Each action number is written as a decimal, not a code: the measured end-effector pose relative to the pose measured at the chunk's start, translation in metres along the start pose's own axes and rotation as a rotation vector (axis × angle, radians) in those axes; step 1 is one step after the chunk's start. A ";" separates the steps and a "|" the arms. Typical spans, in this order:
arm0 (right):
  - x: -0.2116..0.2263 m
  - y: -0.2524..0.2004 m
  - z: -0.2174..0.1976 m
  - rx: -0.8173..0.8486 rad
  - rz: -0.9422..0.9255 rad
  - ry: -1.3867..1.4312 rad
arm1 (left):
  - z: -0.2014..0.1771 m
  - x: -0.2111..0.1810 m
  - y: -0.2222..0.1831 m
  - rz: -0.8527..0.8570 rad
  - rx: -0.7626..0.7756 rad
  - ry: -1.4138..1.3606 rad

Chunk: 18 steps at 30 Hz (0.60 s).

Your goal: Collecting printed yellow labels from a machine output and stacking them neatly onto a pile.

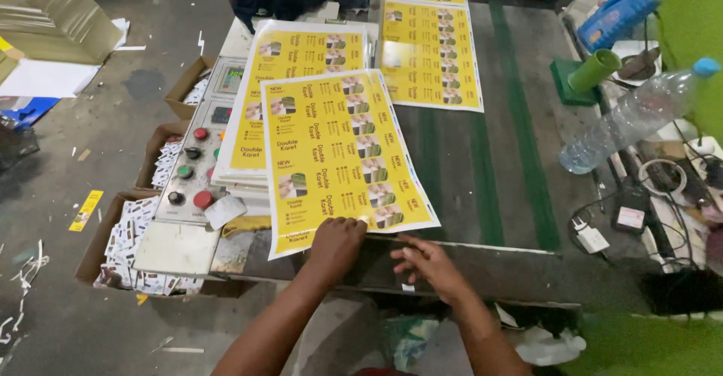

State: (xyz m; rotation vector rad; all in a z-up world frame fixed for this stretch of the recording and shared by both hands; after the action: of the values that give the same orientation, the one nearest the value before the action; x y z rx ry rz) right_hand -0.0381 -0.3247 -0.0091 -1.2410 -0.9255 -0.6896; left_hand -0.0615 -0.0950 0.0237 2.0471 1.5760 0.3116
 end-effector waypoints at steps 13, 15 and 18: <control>-0.086 0.057 -0.090 -0.448 -0.100 0.272 | -0.014 -0.042 0.002 0.060 0.158 -0.174; -0.053 0.030 -0.101 -0.596 -0.187 0.294 | -0.014 -0.013 0.016 -0.069 0.089 -0.122; -0.054 0.029 -0.131 -0.642 -0.208 0.335 | -0.029 0.019 0.033 -0.199 0.057 -0.057</control>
State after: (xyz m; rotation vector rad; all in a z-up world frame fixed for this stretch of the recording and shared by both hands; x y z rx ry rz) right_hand -0.0119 -0.4485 -0.0789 -1.5285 -0.5672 -1.3890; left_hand -0.0429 -0.0756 0.0627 1.9034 1.7543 0.1342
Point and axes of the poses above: each hand's wrist, its own y-axis towards the middle knuckle, its own z-axis out of the palm, x = y × z, the point moved 3 cm from there along y, towards the middle knuckle, and after that the axes turned 15 degrees about -x, right-handed, at the moved point
